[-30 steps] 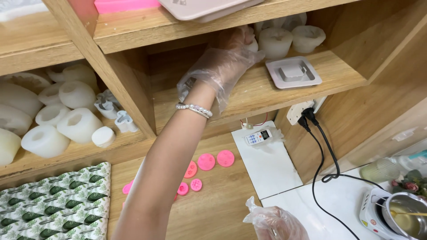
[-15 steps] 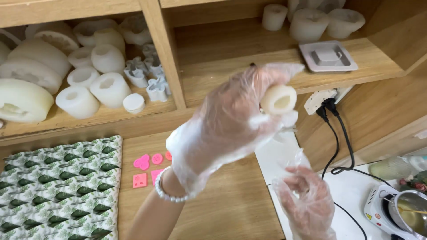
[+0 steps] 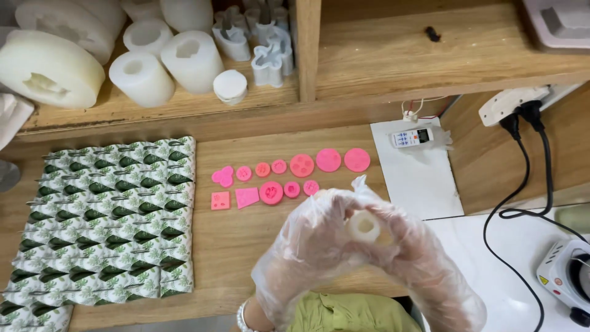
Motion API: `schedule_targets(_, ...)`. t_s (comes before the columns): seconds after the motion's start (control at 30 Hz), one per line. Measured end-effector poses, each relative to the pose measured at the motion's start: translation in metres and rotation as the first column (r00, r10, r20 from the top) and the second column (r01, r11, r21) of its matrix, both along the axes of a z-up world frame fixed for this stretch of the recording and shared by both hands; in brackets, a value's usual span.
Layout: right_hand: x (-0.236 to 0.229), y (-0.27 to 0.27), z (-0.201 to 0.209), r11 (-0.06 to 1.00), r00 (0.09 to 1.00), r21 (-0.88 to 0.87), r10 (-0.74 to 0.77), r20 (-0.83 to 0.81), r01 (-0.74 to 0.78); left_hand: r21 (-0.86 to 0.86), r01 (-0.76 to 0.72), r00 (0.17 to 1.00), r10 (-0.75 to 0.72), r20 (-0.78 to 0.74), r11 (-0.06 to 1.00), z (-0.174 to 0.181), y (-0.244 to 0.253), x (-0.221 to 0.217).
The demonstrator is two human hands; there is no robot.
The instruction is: The recorder is selecting, inspecting, and organizing various silicone molds on a workbench in a candle-making studio.
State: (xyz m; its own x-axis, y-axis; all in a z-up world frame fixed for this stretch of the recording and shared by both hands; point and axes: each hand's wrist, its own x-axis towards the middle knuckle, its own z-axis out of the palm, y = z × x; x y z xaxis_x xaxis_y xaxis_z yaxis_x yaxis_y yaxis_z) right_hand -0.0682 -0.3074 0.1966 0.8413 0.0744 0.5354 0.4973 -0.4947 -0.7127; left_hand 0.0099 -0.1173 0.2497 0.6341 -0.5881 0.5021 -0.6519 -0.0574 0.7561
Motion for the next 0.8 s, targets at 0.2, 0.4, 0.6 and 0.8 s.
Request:
schedule_targets(0.2,-0.014,0.001,-0.06,0.994,0.6,0.048,-0.019,-0.799,0.095,0.131,-0.064,0.943,0.103,-0.315,0.989,-0.061,0.009,-0.029)
schedule_targets(0.4,0.011,-0.033,-0.176,0.97,0.663,0.161,-0.001,-0.749,0.183,0.101,-0.084,0.823,0.126,-0.554,0.991,-0.048,0.017,-0.034)
schedule_targets(0.6,0.097,-0.016,-0.165,0.904,0.766,0.213,-0.168,-0.62,0.37,0.46,-0.269,0.778,0.472,-0.414,0.846,-0.095,0.053,-0.042)
schedule_targets(0.8,0.128,-0.006,-0.17,0.977,0.67,-0.003,-0.149,-0.727,0.215,0.613,-0.334,0.626,0.654,-0.424,0.716,-0.129,0.087,-0.062)
